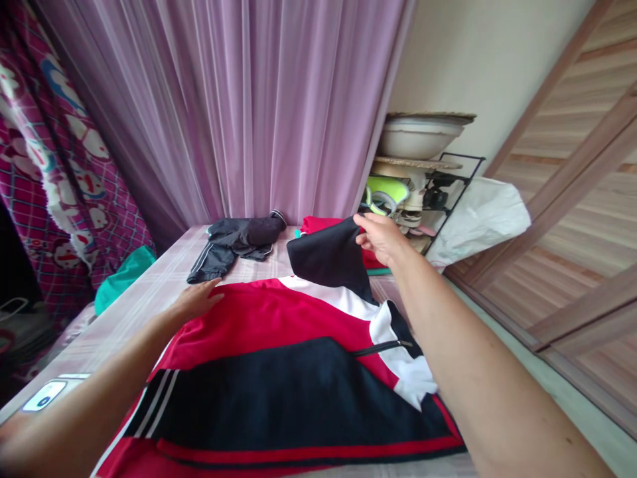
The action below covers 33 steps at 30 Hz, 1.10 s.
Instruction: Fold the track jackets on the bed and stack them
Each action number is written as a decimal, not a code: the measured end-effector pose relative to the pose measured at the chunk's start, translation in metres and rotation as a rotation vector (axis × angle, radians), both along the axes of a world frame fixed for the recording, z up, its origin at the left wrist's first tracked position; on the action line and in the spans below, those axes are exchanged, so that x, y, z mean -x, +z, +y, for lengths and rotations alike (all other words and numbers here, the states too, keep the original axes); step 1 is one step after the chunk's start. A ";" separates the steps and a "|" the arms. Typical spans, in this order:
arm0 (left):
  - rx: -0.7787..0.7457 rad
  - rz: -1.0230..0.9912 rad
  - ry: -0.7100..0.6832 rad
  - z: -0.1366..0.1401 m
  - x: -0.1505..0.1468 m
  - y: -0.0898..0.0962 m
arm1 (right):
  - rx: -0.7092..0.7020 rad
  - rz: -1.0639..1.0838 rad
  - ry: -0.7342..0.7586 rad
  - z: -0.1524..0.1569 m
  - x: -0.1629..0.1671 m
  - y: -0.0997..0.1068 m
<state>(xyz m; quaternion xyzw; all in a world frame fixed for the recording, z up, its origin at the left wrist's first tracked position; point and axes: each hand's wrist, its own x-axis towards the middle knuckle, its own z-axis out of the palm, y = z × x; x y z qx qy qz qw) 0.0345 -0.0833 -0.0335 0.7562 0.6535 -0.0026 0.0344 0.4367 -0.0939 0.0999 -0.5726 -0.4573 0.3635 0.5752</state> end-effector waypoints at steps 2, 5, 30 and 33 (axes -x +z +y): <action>0.089 -0.031 -0.043 0.008 0.008 0.005 | 0.003 0.004 0.028 -0.016 -0.004 0.002; 0.081 -0.068 -0.070 0.003 0.016 0.011 | 0.009 -0.006 0.026 -0.038 -0.015 0.003; -0.166 0.047 -0.708 -0.115 -0.127 0.043 | 0.375 -0.681 0.786 -0.169 -0.012 -0.112; -0.260 0.060 -0.957 -0.124 -0.181 0.030 | 0.275 -0.672 0.862 -0.178 -0.008 -0.108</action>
